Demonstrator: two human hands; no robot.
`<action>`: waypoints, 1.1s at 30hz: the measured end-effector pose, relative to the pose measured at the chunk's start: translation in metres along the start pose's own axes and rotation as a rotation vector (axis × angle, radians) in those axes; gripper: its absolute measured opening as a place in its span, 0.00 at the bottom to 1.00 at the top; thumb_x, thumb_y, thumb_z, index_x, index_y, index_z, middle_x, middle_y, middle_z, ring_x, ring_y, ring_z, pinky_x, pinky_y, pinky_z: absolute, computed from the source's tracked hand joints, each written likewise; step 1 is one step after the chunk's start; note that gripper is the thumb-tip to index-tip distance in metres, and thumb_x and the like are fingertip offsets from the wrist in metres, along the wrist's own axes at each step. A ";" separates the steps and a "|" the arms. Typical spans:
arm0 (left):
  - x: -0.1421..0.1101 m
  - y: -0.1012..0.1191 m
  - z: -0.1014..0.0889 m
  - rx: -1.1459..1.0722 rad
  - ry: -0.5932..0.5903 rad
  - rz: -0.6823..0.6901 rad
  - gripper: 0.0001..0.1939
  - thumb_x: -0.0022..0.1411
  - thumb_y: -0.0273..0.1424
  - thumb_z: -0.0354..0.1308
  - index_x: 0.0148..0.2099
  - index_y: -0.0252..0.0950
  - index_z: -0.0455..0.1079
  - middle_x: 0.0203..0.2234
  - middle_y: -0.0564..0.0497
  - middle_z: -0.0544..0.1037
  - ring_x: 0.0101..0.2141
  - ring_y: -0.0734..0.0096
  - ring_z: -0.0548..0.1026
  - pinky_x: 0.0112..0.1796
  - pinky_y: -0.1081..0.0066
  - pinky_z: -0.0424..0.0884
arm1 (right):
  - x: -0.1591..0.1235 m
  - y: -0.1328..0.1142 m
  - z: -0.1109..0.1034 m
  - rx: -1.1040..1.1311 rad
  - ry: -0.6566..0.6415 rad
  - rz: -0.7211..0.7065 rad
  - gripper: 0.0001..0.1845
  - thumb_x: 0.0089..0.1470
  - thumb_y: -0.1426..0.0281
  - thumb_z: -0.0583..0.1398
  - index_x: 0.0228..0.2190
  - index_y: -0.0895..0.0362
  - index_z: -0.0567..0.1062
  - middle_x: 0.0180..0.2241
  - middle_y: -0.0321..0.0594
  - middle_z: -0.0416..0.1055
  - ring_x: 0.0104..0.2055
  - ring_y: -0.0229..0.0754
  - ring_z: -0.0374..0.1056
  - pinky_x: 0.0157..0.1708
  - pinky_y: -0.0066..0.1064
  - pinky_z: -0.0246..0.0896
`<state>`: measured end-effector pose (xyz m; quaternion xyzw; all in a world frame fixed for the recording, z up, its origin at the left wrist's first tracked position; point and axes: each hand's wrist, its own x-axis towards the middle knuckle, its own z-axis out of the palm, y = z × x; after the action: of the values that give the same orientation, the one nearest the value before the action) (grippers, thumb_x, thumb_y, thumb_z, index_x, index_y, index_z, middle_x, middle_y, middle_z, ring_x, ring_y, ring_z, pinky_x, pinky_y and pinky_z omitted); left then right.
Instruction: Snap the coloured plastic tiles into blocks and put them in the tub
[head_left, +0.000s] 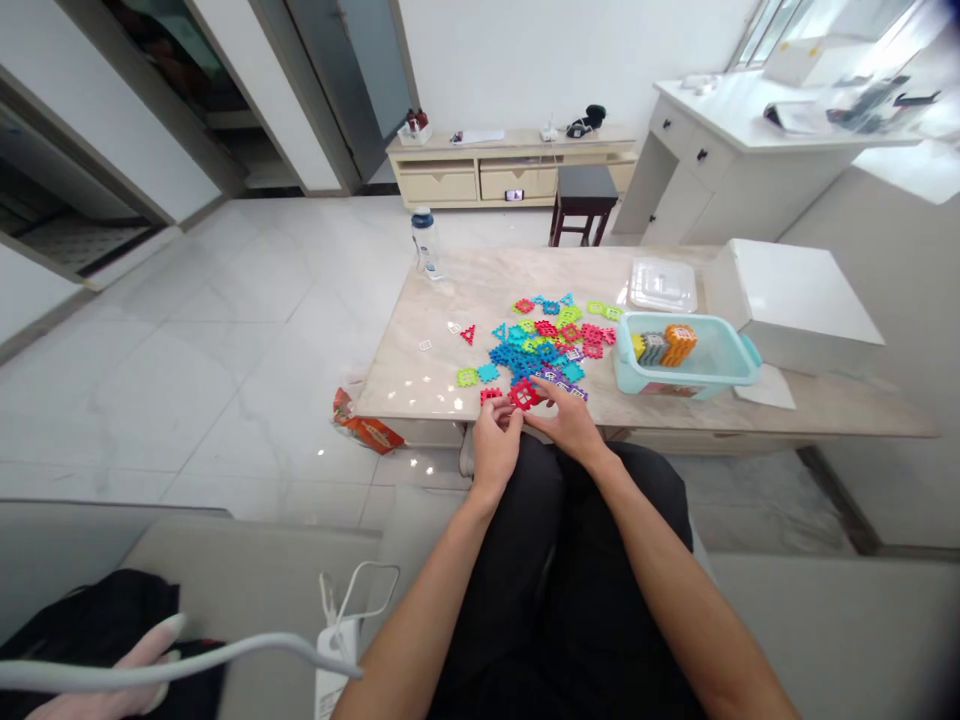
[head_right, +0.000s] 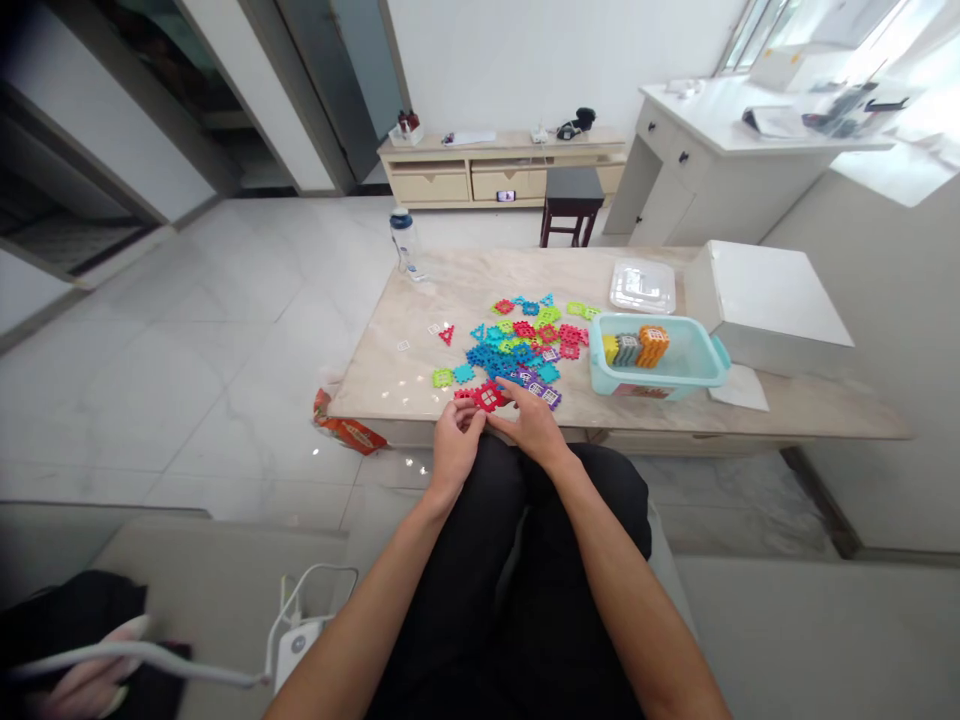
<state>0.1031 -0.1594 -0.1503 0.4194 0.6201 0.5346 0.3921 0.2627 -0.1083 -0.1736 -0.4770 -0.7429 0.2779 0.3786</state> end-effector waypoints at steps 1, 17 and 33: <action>0.000 0.002 -0.002 0.002 0.014 0.008 0.14 0.66 0.36 0.65 0.50 0.35 0.73 0.43 0.41 0.84 0.42 0.60 0.83 0.47 0.63 0.78 | 0.002 -0.005 0.000 0.009 -0.002 0.006 0.36 0.61 0.56 0.70 0.67 0.51 0.73 0.45 0.46 0.84 0.44 0.51 0.81 0.51 0.44 0.77; 0.002 0.008 0.012 0.210 0.011 0.066 0.16 0.71 0.44 0.59 0.46 0.37 0.78 0.39 0.46 0.84 0.41 0.59 0.82 0.47 0.63 0.76 | -0.003 -0.019 -0.019 0.181 -0.147 -0.259 0.38 0.59 0.75 0.70 0.68 0.47 0.71 0.65 0.46 0.73 0.68 0.50 0.70 0.69 0.45 0.65; 0.003 0.013 0.046 0.049 -0.024 -0.020 0.17 0.62 0.41 0.66 0.48 0.36 0.72 0.36 0.47 0.82 0.38 0.60 0.83 0.45 0.61 0.80 | -0.011 0.018 -0.037 0.219 -0.084 -0.142 0.26 0.60 0.68 0.72 0.59 0.52 0.80 0.54 0.47 0.81 0.57 0.51 0.76 0.61 0.45 0.71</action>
<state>0.1467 -0.1405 -0.1433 0.4290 0.6323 0.5104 0.3945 0.3052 -0.1097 -0.1696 -0.3671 -0.7551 0.3495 0.4158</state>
